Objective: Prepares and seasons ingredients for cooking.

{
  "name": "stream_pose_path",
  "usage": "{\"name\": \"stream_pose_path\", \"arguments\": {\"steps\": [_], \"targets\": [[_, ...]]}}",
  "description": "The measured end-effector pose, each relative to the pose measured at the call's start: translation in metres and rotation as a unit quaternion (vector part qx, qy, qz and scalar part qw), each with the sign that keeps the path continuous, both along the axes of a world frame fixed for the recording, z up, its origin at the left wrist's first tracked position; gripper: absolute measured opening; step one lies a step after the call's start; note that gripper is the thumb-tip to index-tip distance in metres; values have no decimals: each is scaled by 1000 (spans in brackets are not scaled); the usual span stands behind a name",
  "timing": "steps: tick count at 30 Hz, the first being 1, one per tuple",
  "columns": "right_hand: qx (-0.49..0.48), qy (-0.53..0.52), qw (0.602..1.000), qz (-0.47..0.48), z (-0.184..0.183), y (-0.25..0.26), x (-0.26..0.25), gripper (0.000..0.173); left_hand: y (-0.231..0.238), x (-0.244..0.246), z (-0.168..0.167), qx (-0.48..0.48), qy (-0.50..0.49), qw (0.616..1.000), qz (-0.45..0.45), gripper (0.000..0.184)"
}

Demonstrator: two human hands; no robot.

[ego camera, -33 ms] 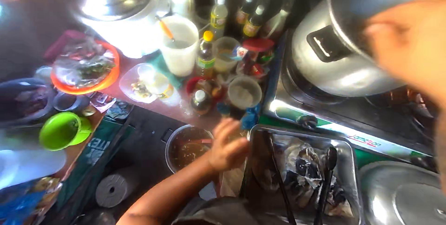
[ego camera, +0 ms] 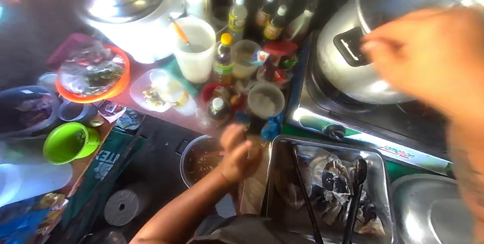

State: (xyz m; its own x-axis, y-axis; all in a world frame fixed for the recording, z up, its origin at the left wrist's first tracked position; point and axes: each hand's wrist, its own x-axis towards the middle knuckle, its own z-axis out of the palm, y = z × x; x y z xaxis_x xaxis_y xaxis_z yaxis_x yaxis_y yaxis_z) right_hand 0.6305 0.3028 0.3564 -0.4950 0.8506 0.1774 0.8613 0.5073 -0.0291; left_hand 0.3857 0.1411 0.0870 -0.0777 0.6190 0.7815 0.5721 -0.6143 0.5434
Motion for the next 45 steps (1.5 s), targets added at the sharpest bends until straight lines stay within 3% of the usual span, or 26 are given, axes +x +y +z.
{"name": "stream_pose_path", "arguments": {"steps": [3,5,7,12,16,19,22,24,26,29,32,34,36,37,39,42,43,45], "targets": [[-161,-6,984,79,-47,7,-69,20,22,-35,-20,-91,-72,984,133,95],[-240,-4,965,107,-93,23,-113,17,36,-49,-32,-148,-130,968,158,113],[-310,-2,946,100,-143,42,-156,17,42,-55,-41,-144,-148,965,162,121],[-405,54,912,-32,-257,69,-232,32,1,-57,-39,-88,-109,985,103,101],[-418,117,897,-84,-307,79,-257,59,-53,-61,-42,-102,-88,989,67,97],[-416,120,899,-61,-327,86,-253,32,-77,-62,-40,-96,-79,989,74,96],[-359,170,917,-42,-308,80,-239,22,-81,-62,-18,-81,-57,991,88,82],[-328,189,925,-22,-261,74,-220,20,-71,-61,10,-76,-31,994,68,56],[-279,213,936,27,-209,60,-190,16,-52,-59,43,-78,-12,996,31,42],[-185,264,942,91,-141,22,-143,10,-10,-51,95,-93,-13,995,-11,52],[-124,326,929,125,-86,-25,-104,8,29,-40,143,-167,-8,983,-72,70],[-104,377,911,133,-67,-56,-81,5,42,-31,170,-219,-8,966,-141,61],[-130,468,867,108,-60,-86,-61,5,41,-17,192,-227,0,954,-197,26],[-161,541,821,87,-62,-101,-54,5,38,-8,201,-216,-6,952,-218,14],[-237,693,677,66,-78,-126,-46,17,28,10,214,-190,-29,953,-234,10],[-378,794,466,97,-98,-162,-49,59,17,40,224,-156,-68,950,-263,11],[-410,805,414,110,-101,-171,-50,68,16,50,227,-149,-74,948,-272,11],[-431,827,329,151,-103,-183,-50,67,14,67,232,-149,-99,942,-283,11]]}}
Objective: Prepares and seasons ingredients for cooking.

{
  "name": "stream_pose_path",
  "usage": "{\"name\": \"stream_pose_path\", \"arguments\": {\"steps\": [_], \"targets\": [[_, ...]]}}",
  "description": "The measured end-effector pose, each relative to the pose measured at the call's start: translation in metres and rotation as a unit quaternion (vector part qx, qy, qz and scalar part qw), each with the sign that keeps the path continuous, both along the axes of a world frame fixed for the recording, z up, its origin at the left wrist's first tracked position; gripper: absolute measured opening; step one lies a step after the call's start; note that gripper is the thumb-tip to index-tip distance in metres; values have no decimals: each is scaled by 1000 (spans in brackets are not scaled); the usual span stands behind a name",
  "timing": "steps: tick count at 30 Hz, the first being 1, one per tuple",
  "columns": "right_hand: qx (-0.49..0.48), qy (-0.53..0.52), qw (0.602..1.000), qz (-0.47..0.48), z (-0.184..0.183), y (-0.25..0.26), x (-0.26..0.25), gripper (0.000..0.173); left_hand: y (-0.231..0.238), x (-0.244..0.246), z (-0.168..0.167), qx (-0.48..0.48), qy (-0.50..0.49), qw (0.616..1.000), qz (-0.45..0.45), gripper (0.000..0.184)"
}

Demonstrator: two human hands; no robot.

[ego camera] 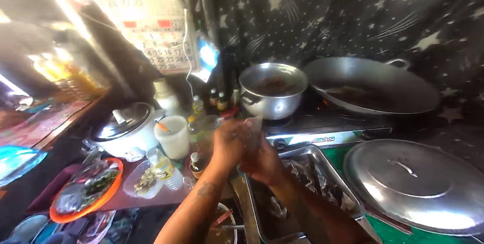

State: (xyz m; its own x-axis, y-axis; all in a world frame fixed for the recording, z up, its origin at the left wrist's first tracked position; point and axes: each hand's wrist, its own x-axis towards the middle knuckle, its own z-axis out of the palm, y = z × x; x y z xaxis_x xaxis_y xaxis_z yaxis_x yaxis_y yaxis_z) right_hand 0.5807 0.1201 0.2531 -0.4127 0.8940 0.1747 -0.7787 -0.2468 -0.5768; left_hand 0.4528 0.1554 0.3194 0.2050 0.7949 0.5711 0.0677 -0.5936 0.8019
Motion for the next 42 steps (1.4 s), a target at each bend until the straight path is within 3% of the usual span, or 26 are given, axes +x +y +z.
{"name": "stream_pose_path", "arguments": {"steps": [4,8,12,18,22,26,34,42], "targets": [[-30,81,994,-72,18,9,16,46,3,19,2,-55,-83,995,5,14],[-39,59,984,-166,38,39,43,30,2,17,-1,-65,-118,990,35,35],[-75,20,966,-246,64,80,71,27,-20,-2,-6,-32,-102,993,54,47],[-75,-38,917,-390,80,172,109,25,-61,-38,-63,0,-30,997,67,45],[-92,-178,839,-506,84,210,126,31,-95,-61,-99,-78,4,991,108,49],[-88,-306,782,-536,83,234,142,25,-120,-80,-118,-170,6,973,154,53],[-72,-445,703,-550,95,255,153,31,-128,-87,-126,-188,-11,968,168,53],[-67,-451,683,-571,108,258,154,29,-126,-81,-129,-184,-18,972,147,54]]}}
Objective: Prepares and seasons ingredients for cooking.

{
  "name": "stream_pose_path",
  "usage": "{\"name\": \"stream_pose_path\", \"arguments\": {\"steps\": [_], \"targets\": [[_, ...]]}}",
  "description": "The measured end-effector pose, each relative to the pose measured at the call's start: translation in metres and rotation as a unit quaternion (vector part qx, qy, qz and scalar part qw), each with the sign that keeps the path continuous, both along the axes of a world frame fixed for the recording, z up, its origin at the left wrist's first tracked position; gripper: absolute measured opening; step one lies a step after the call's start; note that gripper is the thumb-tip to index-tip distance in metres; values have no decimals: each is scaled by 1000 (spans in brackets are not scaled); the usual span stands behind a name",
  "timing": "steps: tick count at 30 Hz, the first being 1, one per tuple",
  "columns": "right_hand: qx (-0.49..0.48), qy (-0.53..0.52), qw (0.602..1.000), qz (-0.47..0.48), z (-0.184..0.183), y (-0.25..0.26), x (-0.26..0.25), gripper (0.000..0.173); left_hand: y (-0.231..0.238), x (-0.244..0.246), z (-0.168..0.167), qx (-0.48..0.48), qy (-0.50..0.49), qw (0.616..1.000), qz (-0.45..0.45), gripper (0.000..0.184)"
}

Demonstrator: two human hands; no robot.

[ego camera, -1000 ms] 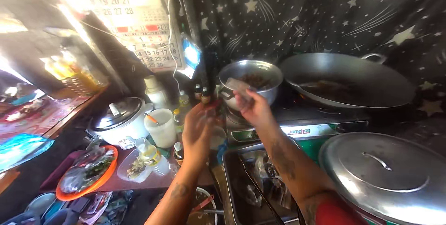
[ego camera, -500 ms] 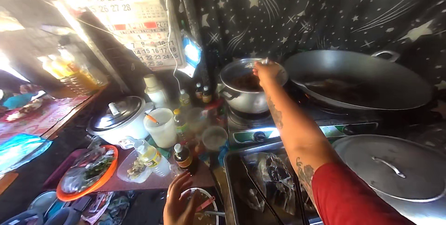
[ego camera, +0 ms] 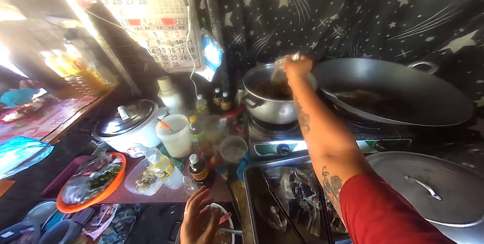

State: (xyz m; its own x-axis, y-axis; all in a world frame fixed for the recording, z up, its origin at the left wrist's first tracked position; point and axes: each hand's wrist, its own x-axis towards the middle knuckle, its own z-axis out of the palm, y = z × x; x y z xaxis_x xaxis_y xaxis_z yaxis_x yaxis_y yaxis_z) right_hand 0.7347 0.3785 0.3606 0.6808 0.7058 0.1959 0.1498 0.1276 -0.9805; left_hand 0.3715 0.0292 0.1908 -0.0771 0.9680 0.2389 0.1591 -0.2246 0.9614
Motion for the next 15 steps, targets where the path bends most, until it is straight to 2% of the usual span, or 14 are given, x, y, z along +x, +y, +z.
{"name": "stream_pose_path", "arguments": {"steps": [3,10,15], "targets": [[-8,-6,1000,17,3,-2,1,31,0,-2,-1,4,10,1000,-4,54],[-36,-36,999,-10,6,5,9,34,0,-3,-2,9,-2,1000,3,56],[-34,-74,997,-15,-1,-1,14,45,0,1,-5,27,-27,999,-1,55]]}}
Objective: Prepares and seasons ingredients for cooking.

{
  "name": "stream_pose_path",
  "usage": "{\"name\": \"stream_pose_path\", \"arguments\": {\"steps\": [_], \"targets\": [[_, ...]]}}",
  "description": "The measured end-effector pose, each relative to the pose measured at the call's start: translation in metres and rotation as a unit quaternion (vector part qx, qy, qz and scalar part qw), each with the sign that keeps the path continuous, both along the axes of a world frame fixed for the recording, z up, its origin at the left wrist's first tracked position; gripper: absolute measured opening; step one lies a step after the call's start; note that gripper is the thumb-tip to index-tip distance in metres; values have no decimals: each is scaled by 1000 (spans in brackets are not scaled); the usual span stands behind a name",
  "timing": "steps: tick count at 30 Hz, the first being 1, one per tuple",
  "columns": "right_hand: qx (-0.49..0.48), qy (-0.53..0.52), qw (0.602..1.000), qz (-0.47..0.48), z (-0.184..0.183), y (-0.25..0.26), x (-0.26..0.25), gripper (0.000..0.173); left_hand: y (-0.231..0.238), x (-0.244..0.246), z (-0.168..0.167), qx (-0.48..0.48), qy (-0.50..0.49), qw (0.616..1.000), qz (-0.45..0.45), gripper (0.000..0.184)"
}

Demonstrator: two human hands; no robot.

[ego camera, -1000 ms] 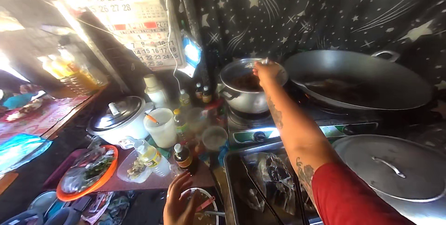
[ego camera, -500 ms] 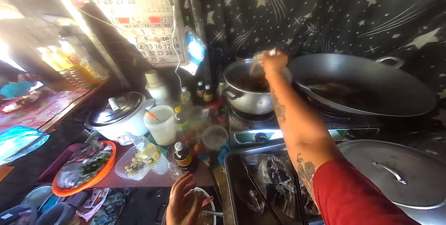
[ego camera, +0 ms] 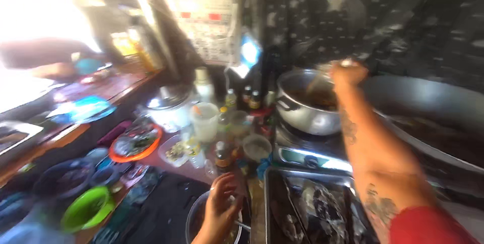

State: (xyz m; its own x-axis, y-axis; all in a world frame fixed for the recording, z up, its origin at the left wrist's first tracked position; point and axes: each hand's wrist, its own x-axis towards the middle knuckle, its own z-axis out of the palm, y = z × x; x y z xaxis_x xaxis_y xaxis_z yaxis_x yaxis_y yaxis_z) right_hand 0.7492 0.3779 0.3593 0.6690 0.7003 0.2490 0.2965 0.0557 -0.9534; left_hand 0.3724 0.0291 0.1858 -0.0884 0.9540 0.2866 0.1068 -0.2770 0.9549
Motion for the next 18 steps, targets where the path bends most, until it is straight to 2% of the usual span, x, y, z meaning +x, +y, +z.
{"name": "stream_pose_path", "arguments": {"steps": [3,7,10,12,15,18], "targets": [[50,29,998,35,-9,5,-1,54,-3,-3,-1,7,5,1000,-4,52],[61,76,993,60,-7,1,-9,52,-9,-3,4,-2,5,1000,7,48],[117,182,972,86,-14,-1,-13,42,-12,-5,6,-35,-9,999,5,51],[180,314,925,116,-13,-13,-22,32,-12,-4,8,-62,-26,998,-2,51],[263,502,806,171,2,-49,-49,25,-8,1,12,-84,-37,996,-24,52],[274,575,739,220,3,-77,-78,22,2,8,17,-72,-28,995,-63,51]]}}
